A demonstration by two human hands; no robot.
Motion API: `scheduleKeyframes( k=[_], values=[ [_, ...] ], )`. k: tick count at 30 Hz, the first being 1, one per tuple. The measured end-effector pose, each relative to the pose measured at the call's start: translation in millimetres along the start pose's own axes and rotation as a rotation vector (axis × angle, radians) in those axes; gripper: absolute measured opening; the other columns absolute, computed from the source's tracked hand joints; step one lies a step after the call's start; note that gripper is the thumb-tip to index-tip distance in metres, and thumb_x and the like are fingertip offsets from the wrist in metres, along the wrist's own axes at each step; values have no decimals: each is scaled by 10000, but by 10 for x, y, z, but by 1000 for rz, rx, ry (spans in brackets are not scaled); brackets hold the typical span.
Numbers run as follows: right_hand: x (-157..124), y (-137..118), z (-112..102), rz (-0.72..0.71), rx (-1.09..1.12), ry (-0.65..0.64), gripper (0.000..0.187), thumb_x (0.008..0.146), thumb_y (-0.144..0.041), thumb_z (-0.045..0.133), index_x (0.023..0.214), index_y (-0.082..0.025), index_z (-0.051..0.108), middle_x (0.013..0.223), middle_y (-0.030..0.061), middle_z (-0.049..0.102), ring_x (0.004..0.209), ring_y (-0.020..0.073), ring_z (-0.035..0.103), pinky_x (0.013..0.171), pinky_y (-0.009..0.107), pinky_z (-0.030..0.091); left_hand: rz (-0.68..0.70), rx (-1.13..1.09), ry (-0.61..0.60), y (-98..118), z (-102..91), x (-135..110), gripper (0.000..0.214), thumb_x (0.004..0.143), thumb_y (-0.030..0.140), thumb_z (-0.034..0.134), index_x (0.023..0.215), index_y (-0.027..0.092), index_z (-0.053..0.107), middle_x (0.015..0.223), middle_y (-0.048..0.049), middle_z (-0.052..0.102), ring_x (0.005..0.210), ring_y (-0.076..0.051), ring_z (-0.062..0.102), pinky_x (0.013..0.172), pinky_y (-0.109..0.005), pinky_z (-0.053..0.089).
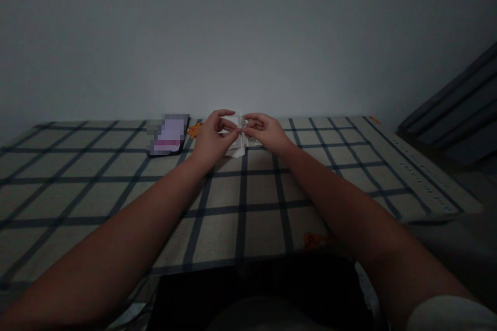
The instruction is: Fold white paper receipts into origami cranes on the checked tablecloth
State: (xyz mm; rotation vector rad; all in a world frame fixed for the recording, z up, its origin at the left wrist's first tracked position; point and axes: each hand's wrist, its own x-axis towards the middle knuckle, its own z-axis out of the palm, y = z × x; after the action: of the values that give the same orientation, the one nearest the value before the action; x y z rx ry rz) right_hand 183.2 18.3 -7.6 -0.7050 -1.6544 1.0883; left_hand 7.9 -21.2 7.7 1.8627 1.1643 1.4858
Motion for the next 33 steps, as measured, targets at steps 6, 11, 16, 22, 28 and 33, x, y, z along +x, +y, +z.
scheduleKeyframes(
  k=[6, 11, 16, 22, 28, 33],
  values=[
    [-6, 2, 20, 34, 16, -5, 372, 763, -280, 730, 1093, -216, 570, 763, -19, 642, 740, 131, 624, 748, 290, 530, -12, -1, -1, -35, 21, 19, 419, 733, 237, 720, 1123, 207, 570, 768, 11, 642, 680, -139, 622, 648, -260, 492],
    [2, -4, 37, 17, 28, -14, 223, 749, -272, 737, 885, -188, 582, 816, -6, 636, 725, 107, 618, 719, 261, 527, 33, -14, -12, -92, 22, 17, 413, 760, 241, 710, 1144, 203, 562, 745, 20, 606, 668, -135, 603, 592, -239, 463],
    [-8, 8, 37, 30, 59, -16, 212, 774, -299, 717, 895, -182, 588, 789, -5, 635, 698, 109, 626, 694, 265, 541, 136, 50, -15, -109, 14, -13, 394, 787, 229, 693, 1163, 219, 578, 769, 25, 592, 673, -118, 581, 613, -228, 465],
    [10, 38, 7, 47, 17, -13, 202, 801, -335, 703, 826, -183, 572, 729, -9, 617, 675, 115, 627, 668, 262, 543, 154, 32, -38, -90, 20, -19, 431, 792, 257, 706, 1199, 229, 570, 848, 11, 615, 777, -127, 605, 717, -252, 499],
    [35, 18, 0, 8, 71, -14, 236, 798, -356, 709, 846, -196, 541, 773, -15, 629, 712, 109, 633, 724, 273, 554, -308, -365, -91, -133, 80, 42, 398, 830, 454, 676, 1129, 195, 640, 1117, -90, 661, 940, -179, 635, 770, -299, 521],
    [-1, -24, -21, -11, 15, -22, 243, 791, -383, 710, 809, -185, 571, 760, -6, 614, 711, 116, 617, 705, 272, 536, -531, -668, -246, -81, 65, 52, 247, 773, 371, 769, 886, 159, 709, 898, -52, 707, 778, -126, 646, 704, -233, 521]
  ],
)
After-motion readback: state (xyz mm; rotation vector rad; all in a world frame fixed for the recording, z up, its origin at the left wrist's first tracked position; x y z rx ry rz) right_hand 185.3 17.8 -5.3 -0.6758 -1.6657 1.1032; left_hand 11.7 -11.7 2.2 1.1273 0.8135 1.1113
